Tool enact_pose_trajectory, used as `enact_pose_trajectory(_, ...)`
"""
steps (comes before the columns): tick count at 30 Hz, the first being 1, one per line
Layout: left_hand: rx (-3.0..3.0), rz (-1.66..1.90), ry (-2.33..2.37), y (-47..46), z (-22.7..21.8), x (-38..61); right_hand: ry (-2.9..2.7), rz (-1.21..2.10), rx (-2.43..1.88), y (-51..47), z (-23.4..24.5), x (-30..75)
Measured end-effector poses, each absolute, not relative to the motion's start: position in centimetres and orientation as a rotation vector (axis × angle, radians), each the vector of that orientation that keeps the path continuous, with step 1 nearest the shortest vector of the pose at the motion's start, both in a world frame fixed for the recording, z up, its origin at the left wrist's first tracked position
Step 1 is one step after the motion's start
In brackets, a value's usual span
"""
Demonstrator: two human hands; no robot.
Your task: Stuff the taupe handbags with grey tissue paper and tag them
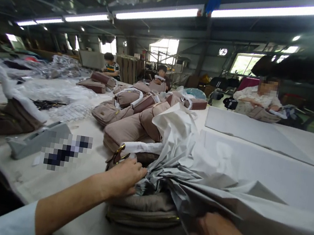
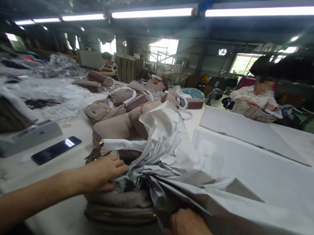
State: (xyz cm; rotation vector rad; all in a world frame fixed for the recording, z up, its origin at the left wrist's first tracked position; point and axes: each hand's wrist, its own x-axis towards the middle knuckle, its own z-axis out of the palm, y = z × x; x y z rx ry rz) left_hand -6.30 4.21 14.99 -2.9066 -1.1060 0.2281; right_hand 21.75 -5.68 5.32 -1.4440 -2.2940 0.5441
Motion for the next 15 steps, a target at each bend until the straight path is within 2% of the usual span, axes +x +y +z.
enact_pose_trajectory(2,-2.900,0.270,-1.158,4.6,15.2,-6.1,-2.394,0.960,-1.422,-5.9,5.5,19.9)
enact_pose_trajectory(4,-2.876,0.276,-1.262,5.0,14.9,-6.0,-2.375,1.151,-1.466,-6.3,5.2,18.3)
enact_pose_trajectory(5,-2.865,0.280,-1.319,5.2,14.7,-5.9,-2.320,1.087,-1.519,-6.4,5.0,17.8)
enact_pose_trajectory(8,-2.846,0.316,-1.407,5.6,14.4,-5.6,-2.089,0.575,-1.683,-5.9,5.1,18.2)
enact_pose_trajectory(11,-2.876,0.357,-1.377,5.7,14.7,-5.1,-2.107,0.215,-1.695,-3.9,7.0,19.6)
enact_pose_trajectory(13,-2.884,0.377,-1.371,5.7,15.0,-4.9,-2.312,0.100,-1.600,-2.1,8.6,19.9)
enact_pose_trajectory(15,-2.879,0.394,-1.373,5.9,15.1,-5.0,-2.600,0.131,-1.445,-0.1,9.9,19.5)
